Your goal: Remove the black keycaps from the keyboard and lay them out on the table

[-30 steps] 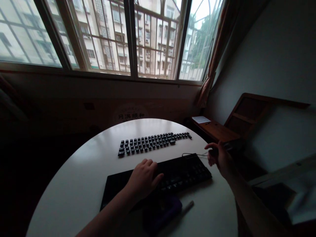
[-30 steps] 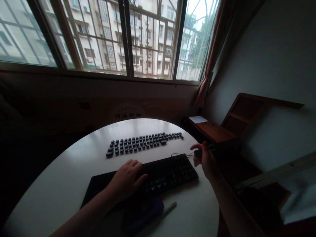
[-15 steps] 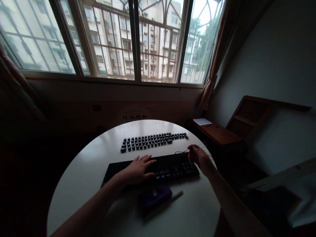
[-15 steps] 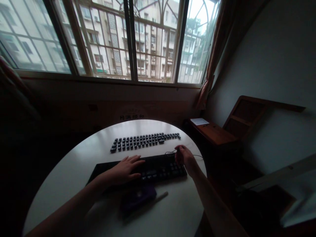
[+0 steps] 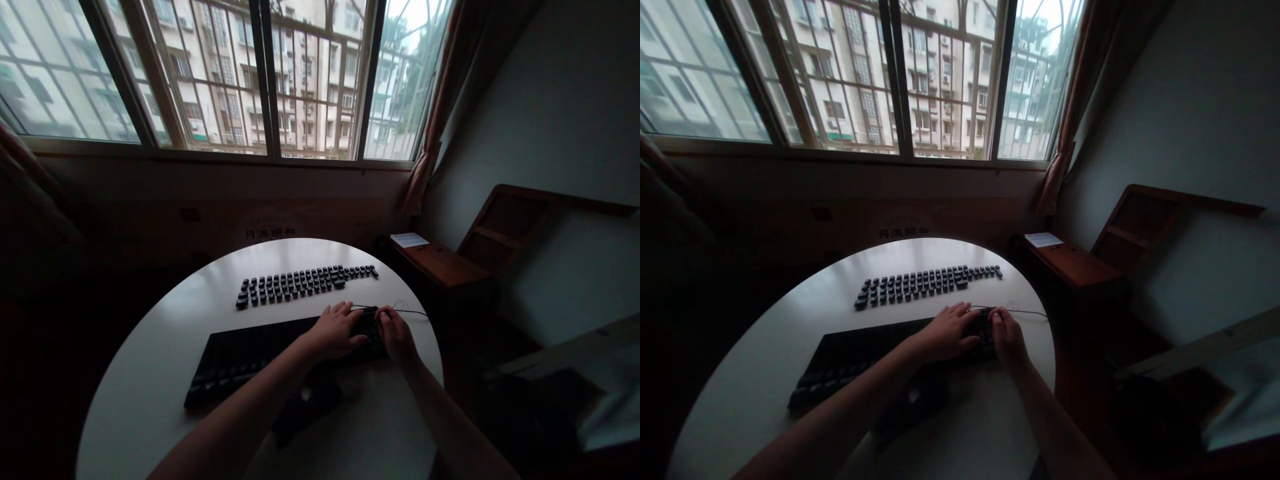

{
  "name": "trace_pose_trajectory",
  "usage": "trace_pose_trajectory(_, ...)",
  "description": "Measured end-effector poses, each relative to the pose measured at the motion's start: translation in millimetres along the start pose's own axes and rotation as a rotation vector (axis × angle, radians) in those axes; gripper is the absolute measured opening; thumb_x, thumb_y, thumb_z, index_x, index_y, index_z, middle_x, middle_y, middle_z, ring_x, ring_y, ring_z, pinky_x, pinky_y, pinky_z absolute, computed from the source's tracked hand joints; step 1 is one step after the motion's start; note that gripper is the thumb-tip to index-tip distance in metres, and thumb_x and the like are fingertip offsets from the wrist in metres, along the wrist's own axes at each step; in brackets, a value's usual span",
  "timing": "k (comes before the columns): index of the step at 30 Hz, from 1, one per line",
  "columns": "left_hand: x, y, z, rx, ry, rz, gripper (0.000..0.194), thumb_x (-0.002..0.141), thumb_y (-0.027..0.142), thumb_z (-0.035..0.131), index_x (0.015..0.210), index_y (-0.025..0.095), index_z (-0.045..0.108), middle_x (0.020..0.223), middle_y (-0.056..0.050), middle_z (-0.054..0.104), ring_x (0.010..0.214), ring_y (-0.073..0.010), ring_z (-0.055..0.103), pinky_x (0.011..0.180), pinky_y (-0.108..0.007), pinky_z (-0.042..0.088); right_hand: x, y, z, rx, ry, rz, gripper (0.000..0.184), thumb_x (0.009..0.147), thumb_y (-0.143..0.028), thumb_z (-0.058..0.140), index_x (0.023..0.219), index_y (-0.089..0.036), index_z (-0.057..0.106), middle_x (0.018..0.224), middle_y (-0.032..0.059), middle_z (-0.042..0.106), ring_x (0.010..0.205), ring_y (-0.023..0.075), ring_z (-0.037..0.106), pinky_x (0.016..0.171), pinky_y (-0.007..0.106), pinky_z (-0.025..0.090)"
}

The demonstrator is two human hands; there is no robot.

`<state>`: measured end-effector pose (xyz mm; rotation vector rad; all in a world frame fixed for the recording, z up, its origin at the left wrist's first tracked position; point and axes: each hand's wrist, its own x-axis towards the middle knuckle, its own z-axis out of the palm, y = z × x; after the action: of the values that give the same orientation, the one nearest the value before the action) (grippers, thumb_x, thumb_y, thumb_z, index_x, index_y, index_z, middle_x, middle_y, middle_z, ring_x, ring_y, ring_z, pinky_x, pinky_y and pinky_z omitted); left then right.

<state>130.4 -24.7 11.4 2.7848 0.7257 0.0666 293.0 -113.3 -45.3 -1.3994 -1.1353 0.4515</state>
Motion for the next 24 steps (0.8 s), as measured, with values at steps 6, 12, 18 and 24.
trace_pose_trajectory(6,17.4,3.2,29.7,-0.040,0.028,-0.072,0.086,0.085,0.061,0.050,0.152,0.013,0.025,0.157,-0.018,0.026,0.146,-0.0346,0.018,0.116,-0.059,0.014,2.8,-0.5,1.4,-0.176,0.027,-0.040,0.029,0.096,-0.039,0.037,0.083,-0.020,0.054,0.063,-0.0013,0.052,0.055,0.0158,0.050,0.053,0.025,0.040)
trace_pose_trajectory(12,17.4,-0.9,40.9,-0.012,0.091,-0.073,0.086,0.083,0.065,0.049,0.151,0.015,0.031,0.157,-0.016,0.030,0.146,-0.0333,0.022,0.118,-0.055,0.014,2.8,-3.9,4.4,-0.247,0.030,-0.037,0.028,0.097,-0.038,0.035,0.085,-0.020,0.054,0.064,-0.0006,0.055,0.056,0.0165,0.053,0.055,0.026,0.041)
trace_pose_trajectory(18,15.1,-0.8,42.5,0.032,0.134,-0.104,0.087,0.082,0.071,0.046,0.151,0.021,0.032,0.158,-0.016,0.025,0.147,-0.0377,0.015,0.115,-0.063,0.007,4.0,-6.0,6.0,-0.328,0.019,-0.078,0.028,0.098,-0.035,0.033,0.087,-0.020,0.054,0.067,0.0011,0.060,0.060,0.0177,0.058,0.060,0.027,0.043)
trace_pose_trajectory(24,15.3,-1.0,45.3,0.040,0.135,-0.109,0.087,0.082,0.073,0.043,0.151,0.022,0.030,0.158,-0.016,0.025,0.147,-0.0367,0.016,0.115,-0.063,0.006,4.3,-9.0,6.4,-0.382,0.019,-0.082,0.027,0.097,-0.035,0.033,0.088,-0.020,0.054,0.069,0.0027,0.062,0.063,0.0190,0.061,0.062,0.027,0.044)
